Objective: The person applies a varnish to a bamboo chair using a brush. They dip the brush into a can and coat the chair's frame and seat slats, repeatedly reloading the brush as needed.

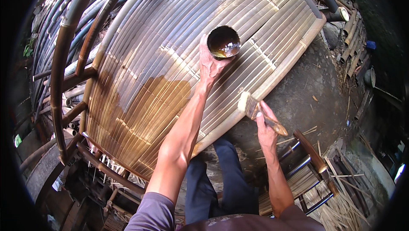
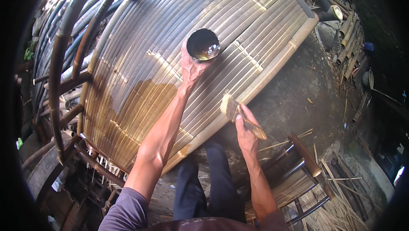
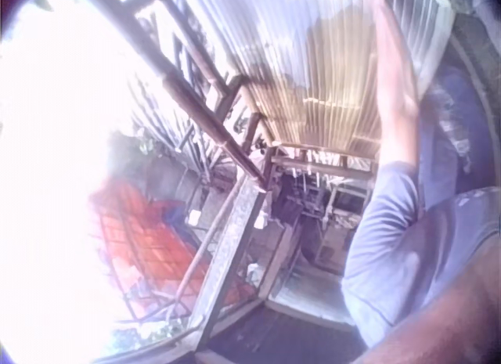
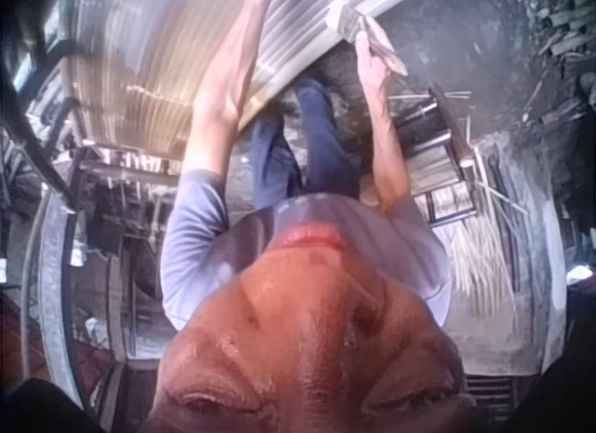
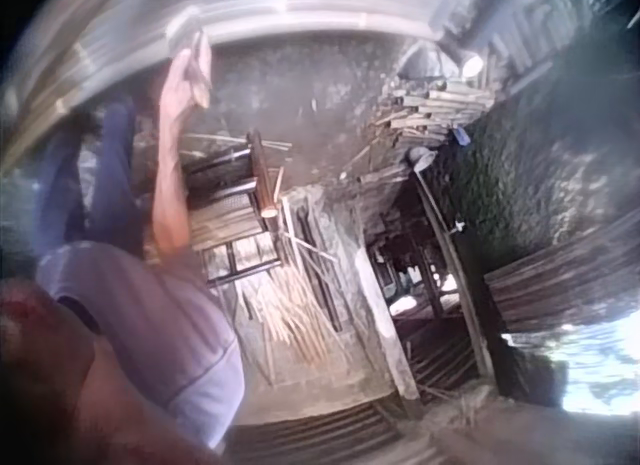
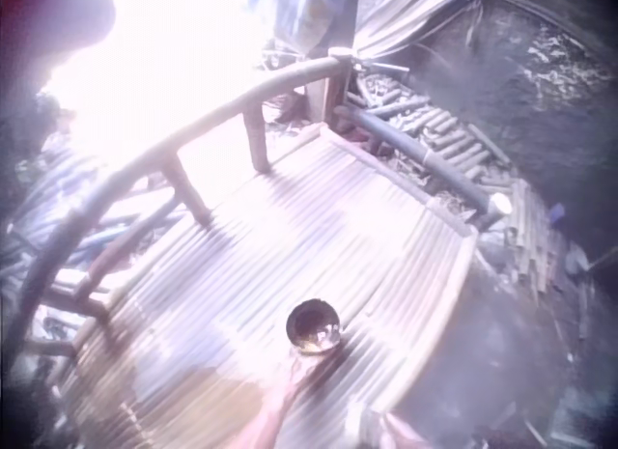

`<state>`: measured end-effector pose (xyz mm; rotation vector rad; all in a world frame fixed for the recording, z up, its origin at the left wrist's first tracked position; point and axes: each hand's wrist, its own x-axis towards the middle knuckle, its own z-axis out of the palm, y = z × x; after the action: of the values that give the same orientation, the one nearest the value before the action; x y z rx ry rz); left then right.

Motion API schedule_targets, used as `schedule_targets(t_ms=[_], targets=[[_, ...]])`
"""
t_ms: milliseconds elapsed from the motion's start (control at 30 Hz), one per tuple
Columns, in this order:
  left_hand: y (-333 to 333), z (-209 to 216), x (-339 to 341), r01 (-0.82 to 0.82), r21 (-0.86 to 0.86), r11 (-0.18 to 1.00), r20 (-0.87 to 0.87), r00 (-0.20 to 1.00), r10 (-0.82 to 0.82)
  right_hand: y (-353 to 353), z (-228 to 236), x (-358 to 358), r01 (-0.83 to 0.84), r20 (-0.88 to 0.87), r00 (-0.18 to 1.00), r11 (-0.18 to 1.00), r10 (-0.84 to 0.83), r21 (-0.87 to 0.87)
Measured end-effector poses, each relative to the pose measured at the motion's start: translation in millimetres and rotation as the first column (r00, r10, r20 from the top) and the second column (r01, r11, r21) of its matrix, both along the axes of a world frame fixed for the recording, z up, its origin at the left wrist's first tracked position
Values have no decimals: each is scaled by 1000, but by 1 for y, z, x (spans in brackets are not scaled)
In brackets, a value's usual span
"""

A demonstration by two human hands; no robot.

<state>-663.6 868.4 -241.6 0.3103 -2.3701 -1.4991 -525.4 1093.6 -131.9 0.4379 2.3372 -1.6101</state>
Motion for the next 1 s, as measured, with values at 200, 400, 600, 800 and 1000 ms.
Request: schedule_targets(t_ms=[200,400,600,800,1000], targets=[[16,-51,-15,149,-133,980,34,989,-146,-31,64,-106,-137,-353,918,979,183,153],[20,-26,13,98,-10,995,162,982,-95,-65,30,-181,-415,-335,821,886,463,207],[-3,10,108,90,-52,995,233,969,-75,-94,-34,-215,-555,-283,644,688,711,468],[-10,63,277,-101,-74,992,487,864,124,-98,-62,-223,-576,-292,579,635,761,515],[-1,101,437,-205,-112,972,756,618,217,-96,-22,-175,-469,-431,626,755,650,458]])
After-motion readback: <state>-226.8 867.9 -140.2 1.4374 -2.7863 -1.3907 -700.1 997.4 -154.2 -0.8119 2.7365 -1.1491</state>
